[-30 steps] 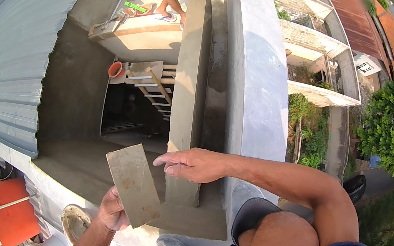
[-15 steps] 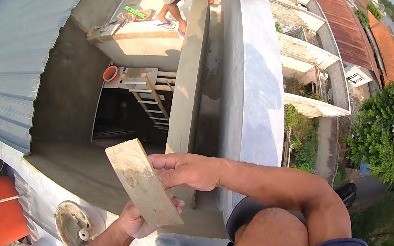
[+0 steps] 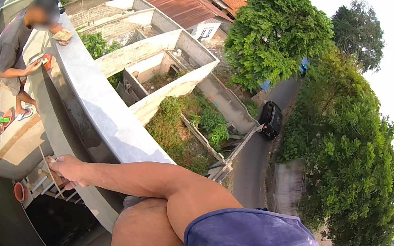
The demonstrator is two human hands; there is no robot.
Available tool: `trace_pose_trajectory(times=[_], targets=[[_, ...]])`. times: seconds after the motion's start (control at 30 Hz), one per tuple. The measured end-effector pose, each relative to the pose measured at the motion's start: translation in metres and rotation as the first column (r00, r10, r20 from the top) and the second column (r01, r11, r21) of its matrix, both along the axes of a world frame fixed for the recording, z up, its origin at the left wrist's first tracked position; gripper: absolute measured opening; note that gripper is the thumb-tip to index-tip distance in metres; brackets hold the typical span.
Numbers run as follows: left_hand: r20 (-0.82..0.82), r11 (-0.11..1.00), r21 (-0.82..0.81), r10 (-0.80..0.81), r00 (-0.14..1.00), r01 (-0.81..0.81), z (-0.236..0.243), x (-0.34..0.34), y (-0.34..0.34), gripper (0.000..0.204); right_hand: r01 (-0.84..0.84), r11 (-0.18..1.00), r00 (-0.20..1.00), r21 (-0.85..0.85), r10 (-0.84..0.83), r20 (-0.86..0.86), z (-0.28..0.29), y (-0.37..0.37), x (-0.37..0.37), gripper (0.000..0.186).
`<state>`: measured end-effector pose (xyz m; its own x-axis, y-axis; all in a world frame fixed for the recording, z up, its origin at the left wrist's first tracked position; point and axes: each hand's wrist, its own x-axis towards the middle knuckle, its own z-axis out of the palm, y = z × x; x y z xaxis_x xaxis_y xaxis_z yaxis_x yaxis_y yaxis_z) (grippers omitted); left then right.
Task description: The person applies wet cement to a vertical wall section on a rooftop using a trowel and then smooths the surface with a wooden float. Another worker is visible nearby performing similar plastering work.
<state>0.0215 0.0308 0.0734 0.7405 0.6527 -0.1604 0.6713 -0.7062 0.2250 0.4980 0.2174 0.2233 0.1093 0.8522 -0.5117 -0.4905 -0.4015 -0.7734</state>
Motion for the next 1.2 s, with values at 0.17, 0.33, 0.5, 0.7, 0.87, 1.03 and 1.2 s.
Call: trace_pose_trajectory(times=[0.17, 0.33, 0.5, 0.7, 0.87, 1.03, 1.2], targets=[[-0.142, 0.992, -0.025, 0.120, 0.983, -0.125, -0.018, -0.036, -0.035, 0.055, 0.020, 1.000, 0.997, 0.014, -0.021, 0.073, 0.015, -0.003, 0.005, 0.045], [-0.106, 0.980, 0.030, 0.201, 0.974, -0.199, -0.019, -0.035, -0.044, 0.056, 0.023, 0.999, 0.961, 0.038, -0.033, 0.274, 0.070, 0.016, -0.004, 0.048], [-0.163, 0.978, 0.031, 0.208, 0.964, -0.205, -0.009, -0.026, -0.043, 0.056, -0.078, 0.977, 0.882, 0.201, -0.026, 0.470, 0.156, 0.042, -0.009, 0.043], [-0.009, 0.977, 0.102, 0.191, 0.982, -0.189, -0.017, -0.025, -0.047, 0.054, -0.046, 0.934, 0.837, 0.354, -0.157, 0.524, 0.262, 0.072, -0.015, 0.035], [0.010, 0.981, 0.106, 0.164, 0.986, -0.164, -0.026, -0.027, -0.043, 0.052, -0.156, 0.947, 0.503, 0.281, -0.169, 0.848, 0.270, 0.092, 0.019, 0.035], [0.002, 0.987, 0.113, 0.114, 0.993, -0.113, -0.025, -0.023, -0.036, 0.051, -0.086, 0.981, 0.336, 0.175, -0.137, 0.932, 0.199, 0.111, 0.071, 0.035], [-0.052, 0.997, 0.058, 0.045, 0.998, -0.042, -0.035, -0.026, -0.025, 0.053, 0.012, 0.997, 0.308, 0.079, -0.079, 0.948, 0.127, 0.112, 0.123, 0.034]])
